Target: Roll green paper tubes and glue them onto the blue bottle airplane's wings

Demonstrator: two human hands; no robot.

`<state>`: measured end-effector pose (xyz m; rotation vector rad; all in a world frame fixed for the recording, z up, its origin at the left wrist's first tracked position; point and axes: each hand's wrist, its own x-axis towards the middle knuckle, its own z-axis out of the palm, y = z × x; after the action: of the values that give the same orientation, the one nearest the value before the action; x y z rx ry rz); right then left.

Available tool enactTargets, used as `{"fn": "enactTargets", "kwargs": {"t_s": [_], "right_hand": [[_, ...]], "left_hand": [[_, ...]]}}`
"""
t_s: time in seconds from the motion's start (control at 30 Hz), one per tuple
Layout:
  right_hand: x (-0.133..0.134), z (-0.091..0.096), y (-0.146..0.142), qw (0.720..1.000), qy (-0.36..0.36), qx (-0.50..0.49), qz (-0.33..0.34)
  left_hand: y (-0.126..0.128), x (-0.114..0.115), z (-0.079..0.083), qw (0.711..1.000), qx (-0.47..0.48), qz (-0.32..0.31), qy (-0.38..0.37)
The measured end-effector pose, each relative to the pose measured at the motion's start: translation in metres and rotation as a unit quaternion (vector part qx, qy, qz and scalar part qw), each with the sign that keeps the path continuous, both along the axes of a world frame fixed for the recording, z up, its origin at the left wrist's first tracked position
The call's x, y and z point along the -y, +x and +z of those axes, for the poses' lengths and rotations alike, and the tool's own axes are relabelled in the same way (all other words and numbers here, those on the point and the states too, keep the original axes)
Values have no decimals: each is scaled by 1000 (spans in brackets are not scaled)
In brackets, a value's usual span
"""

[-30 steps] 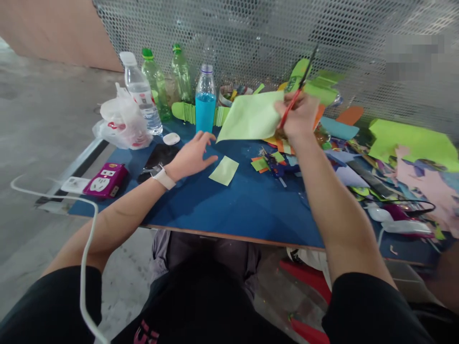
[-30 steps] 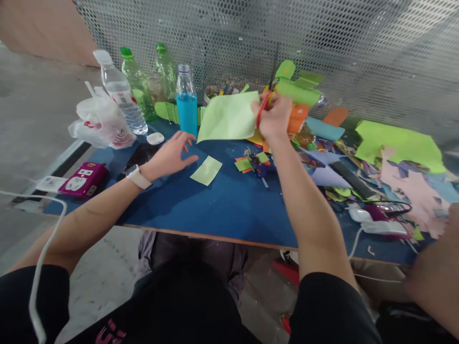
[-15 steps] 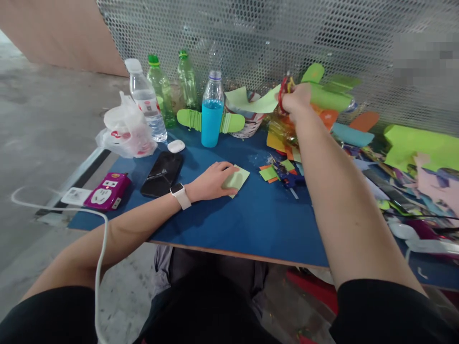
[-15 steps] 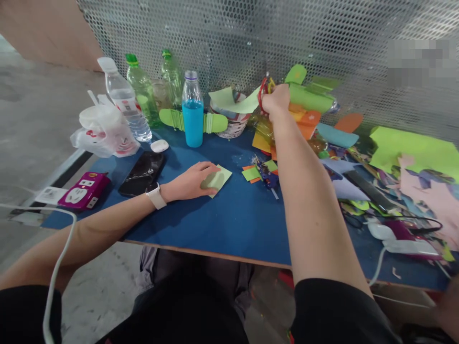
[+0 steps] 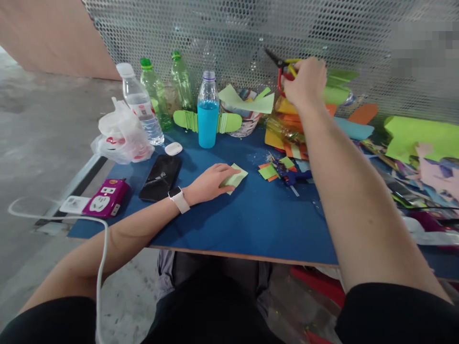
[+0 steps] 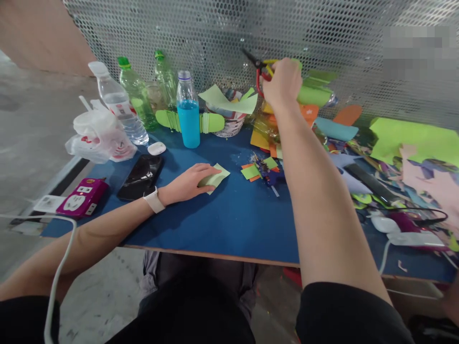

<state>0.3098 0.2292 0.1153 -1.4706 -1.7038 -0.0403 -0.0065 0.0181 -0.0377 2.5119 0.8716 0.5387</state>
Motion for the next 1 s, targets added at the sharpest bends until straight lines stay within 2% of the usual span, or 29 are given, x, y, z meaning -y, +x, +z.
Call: {"fn": "enactTargets", "kwargs": {"t_s": [0.1, 0.2, 0.33, 0.43, 0.5, 0.6, 0.67, 0.7, 0.77, 0.87, 1.0], "right_hand": [[36, 4, -8, 997, -22, -9, -74], [80, -10, -26, 998, -55, -38, -12], [147, -54, -43, 975, -126, -116, 143], [191, -88, -48, 960, -162, -159, 165], [209, -106, -50, 943, -209, -194, 171], [222, -123, -58, 900, -279, -260, 209], [223, -129, -64, 876, -291, -301, 238], [223, -131, -66, 874, -281, -310, 247], [222, -133, -69, 890, -236, -303, 247], [223, -130, -68, 921, -183, -275, 207], [227, -125, -66, 928, -178, -272, 182]], "left_hand": [[0, -4, -2, 1000, 4, 6, 15], [-2, -8, -5, 999, 24, 7, 45], [-2, -4, 0, 990, 79, 39, 107], [0, 5, 10, 973, 157, 92, 145], [2, 10, 15, 961, 198, 117, 154], [3, 15, 18, 957, 213, 125, 153], [3, 16, 18, 960, 207, 116, 147], [3, 17, 18, 962, 203, 111, 143], [3, 19, 18, 967, 194, 99, 135], [5, 22, 20, 971, 188, 86, 119], [11, 24, 20, 957, 242, 149, 59]]}}
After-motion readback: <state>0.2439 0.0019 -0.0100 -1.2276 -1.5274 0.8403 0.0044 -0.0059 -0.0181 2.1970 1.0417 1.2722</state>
